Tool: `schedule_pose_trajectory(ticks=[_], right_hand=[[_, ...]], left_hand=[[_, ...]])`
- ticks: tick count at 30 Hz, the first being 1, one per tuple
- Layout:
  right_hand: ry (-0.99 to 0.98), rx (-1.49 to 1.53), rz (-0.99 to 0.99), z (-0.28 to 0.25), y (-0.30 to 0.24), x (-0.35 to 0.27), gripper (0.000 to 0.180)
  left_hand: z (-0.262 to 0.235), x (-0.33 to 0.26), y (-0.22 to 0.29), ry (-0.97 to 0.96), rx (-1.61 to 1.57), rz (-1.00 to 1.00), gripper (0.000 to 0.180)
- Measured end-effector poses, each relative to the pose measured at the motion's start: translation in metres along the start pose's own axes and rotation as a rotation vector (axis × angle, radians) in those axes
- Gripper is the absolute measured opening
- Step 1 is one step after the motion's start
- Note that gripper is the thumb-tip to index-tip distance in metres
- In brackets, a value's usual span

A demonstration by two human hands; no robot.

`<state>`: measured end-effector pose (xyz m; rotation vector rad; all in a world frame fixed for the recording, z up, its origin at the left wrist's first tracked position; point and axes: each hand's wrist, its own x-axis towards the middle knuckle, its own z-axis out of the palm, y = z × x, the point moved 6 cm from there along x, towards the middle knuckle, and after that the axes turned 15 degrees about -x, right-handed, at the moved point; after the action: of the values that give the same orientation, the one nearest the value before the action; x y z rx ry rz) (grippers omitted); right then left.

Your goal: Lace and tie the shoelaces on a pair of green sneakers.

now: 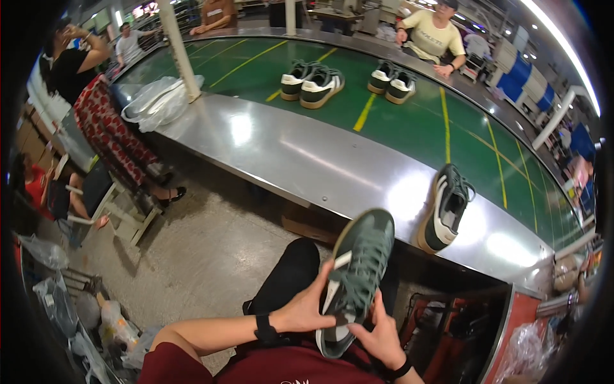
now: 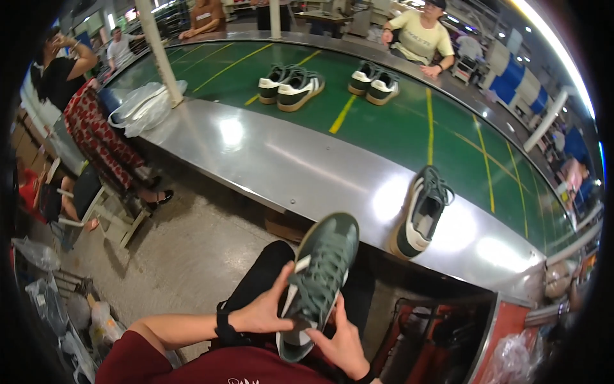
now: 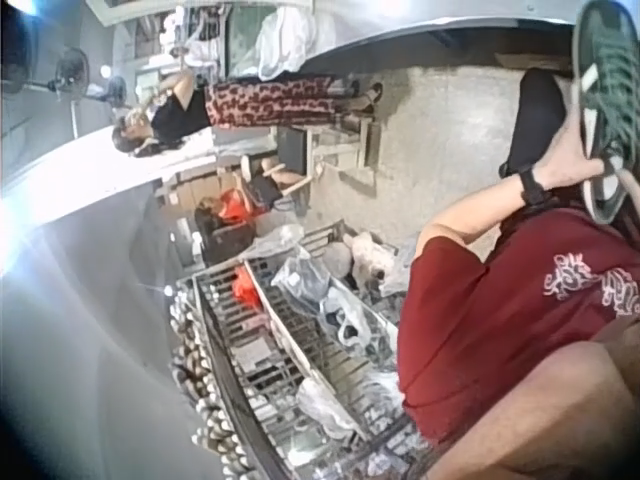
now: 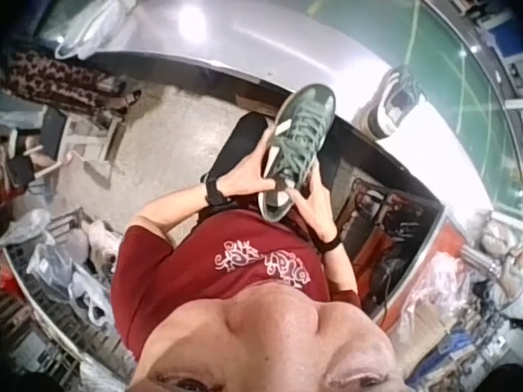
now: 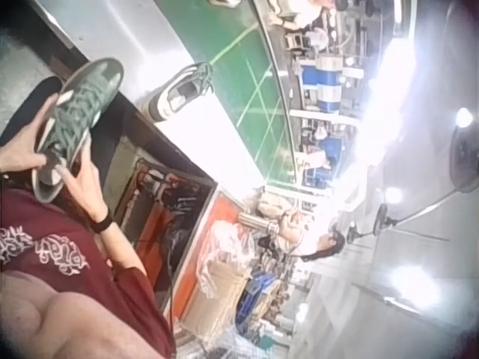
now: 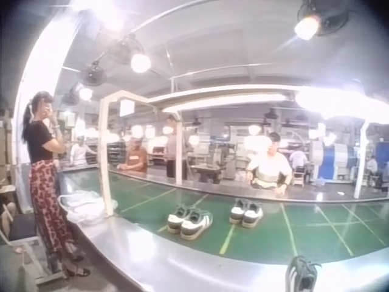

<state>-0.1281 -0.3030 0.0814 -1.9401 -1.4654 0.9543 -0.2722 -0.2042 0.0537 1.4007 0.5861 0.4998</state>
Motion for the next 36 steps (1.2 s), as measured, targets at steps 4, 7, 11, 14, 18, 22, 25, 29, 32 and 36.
schedule_pose_trajectory(ticks=[4,7,11,14,18,22,25,29,32,36], right_hand=[[0.531,-0.117,-0.134,-0.074,0.021,0.018,0.047],[0.82,-0.159,0.023,-0.129,0.053,0.04,0.044],[0.917,-0.197,0.082,-0.18,0.104,0.084,0.05],[0.654,0.095,0.151,-0.2,0.121,0.124,0.051],[0.46,0.252,0.246,-0.205,0.147,0.161,0.047],[0.659,-0.114,0.248,-0.21,0.157,0.176,0.058],[0.664,-0.138,0.324,-0.208,0.16,0.177,0.056],[0.702,-0.274,0.351,-0.211,0.151,0.165,0.048],[0.714,-0.219,0.325,-0.209,0.148,0.161,0.047],[0.714,-0.175,0.376,-0.207,0.147,0.157,0.038]], left_hand=[[-0.022,0.046,0.022,0.115,-0.351,-0.058,0.1],[-0.057,0.088,0.018,0.243,-0.177,-0.004,0.091],[-0.069,0.163,0.031,0.216,-0.221,0.148,0.088],[-0.094,0.204,0.026,0.22,0.122,0.288,0.083],[-0.106,0.209,0.055,0.302,0.375,0.178,0.067],[-0.175,0.23,0.071,0.452,0.533,0.426,0.05],[-0.236,0.263,0.074,0.495,0.654,0.406,0.052],[-0.278,0.328,0.083,0.489,0.893,0.483,0.06],[-0.299,0.387,0.089,0.471,1.27,0.378,0.074],[-0.336,0.433,0.099,0.479,1.417,0.089,0.07]])
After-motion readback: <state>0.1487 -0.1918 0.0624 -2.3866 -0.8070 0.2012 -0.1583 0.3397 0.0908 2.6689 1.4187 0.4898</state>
